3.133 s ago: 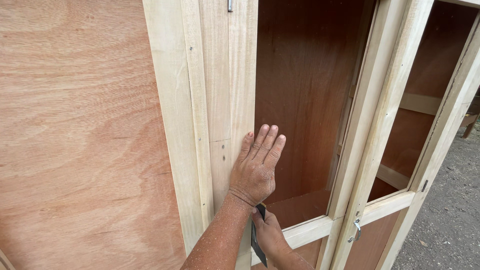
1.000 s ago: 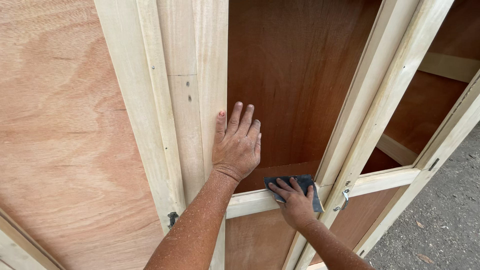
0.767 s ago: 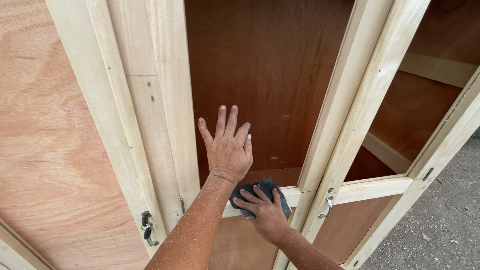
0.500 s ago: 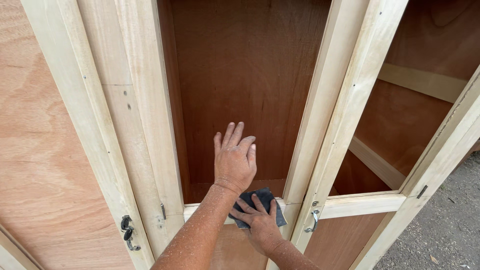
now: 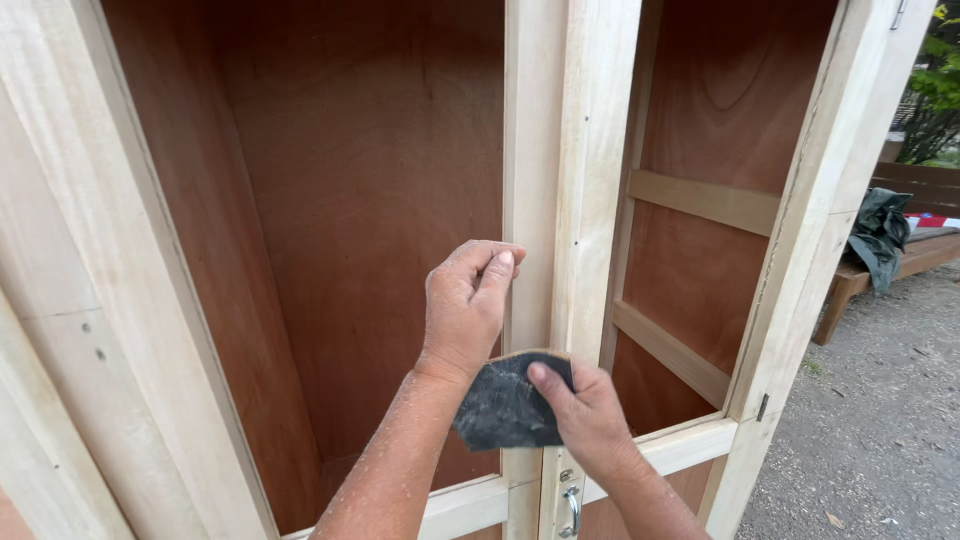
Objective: The person sands the wooden frame edges and surfaces of a small cabinet using a sheet of sandpaper held by hand. They work around the cabinet, sanding the vertical stiles, top rail, and door frame edges, moving to different sections as they finish each area.
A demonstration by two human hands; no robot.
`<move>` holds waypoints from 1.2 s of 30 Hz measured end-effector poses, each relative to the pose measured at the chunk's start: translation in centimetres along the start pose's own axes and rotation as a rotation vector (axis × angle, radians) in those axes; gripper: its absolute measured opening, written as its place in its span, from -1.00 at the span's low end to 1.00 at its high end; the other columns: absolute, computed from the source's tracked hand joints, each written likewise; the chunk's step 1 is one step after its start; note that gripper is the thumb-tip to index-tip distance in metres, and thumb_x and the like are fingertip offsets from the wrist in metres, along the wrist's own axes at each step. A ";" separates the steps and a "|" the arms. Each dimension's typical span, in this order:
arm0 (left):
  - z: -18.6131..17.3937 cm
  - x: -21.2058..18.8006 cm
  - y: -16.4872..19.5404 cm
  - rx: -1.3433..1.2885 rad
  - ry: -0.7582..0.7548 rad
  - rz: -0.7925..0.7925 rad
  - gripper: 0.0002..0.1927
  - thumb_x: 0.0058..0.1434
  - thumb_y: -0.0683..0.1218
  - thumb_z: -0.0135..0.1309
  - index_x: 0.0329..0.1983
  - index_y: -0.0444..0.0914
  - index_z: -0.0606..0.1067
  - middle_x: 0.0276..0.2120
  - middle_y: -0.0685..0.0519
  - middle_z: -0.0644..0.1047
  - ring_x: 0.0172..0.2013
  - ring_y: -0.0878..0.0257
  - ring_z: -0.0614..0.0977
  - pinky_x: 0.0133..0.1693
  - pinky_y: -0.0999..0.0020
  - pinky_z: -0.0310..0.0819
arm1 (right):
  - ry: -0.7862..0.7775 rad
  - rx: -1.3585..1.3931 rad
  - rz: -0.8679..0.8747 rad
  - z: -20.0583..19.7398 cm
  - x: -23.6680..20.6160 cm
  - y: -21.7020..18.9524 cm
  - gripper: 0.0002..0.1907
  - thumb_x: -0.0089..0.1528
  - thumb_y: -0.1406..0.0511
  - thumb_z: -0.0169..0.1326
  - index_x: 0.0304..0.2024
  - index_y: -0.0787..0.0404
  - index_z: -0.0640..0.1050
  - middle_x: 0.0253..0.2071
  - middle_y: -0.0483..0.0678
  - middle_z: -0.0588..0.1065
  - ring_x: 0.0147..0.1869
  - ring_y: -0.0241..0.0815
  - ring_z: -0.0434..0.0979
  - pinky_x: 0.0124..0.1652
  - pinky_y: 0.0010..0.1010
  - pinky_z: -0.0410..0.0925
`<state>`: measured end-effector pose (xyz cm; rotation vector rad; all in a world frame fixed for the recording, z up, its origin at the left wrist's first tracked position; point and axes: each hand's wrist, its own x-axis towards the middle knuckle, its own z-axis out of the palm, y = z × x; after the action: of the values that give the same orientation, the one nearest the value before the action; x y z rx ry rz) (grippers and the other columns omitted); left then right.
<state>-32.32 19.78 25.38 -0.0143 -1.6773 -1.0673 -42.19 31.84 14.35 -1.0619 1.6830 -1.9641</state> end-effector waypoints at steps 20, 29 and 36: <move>2.5 0.7 0.7 -0.676 -0.174 -0.083 -0.29 0.19 0.09 0.23 0.32 -0.34 0.37 0.18 -0.02 0.51 0.23 0.16 0.48 0.31 0.16 0.25 | 0.405 0.831 -0.397 2.4 6.4 -17.1 -0.63 0.43 0.24 -0.24 0.18 0.19 0.46 0.18 -0.05 0.50 0.24 -0.12 0.52 0.25 -0.12 0.43; 2.7 3.2 6.3 -0.391 0.285 0.199 -0.58 0.41 -0.11 0.10 0.19 -0.52 0.53 0.14 -0.37 0.59 0.18 -0.09 0.62 0.19 0.16 0.59 | 0.284 0.371 -0.575 -2.6 11.4 -19.4 -0.65 0.51 0.20 -0.08 0.15 0.37 0.42 0.02 0.13 0.48 -0.07 -0.04 0.45 -0.11 -0.18 0.39; 8.2 0.4 2.9 0.873 0.306 0.575 -0.36 0.28 -0.15 0.11 0.46 -0.22 0.33 0.53 -0.24 0.10 0.44 -0.03 0.29 0.31 0.00 0.31 | -0.087 0.182 -0.293 -3.3 15.1 -20.7 -0.35 0.35 -0.10 -0.35 0.25 0.09 0.46 0.03 0.04 0.56 -0.02 -0.22 0.61 -0.12 -0.40 0.55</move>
<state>-37.37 26.58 27.51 0.2080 -1.5859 0.1270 -50.26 28.75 38.68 -1.3640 1.3349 -2.1638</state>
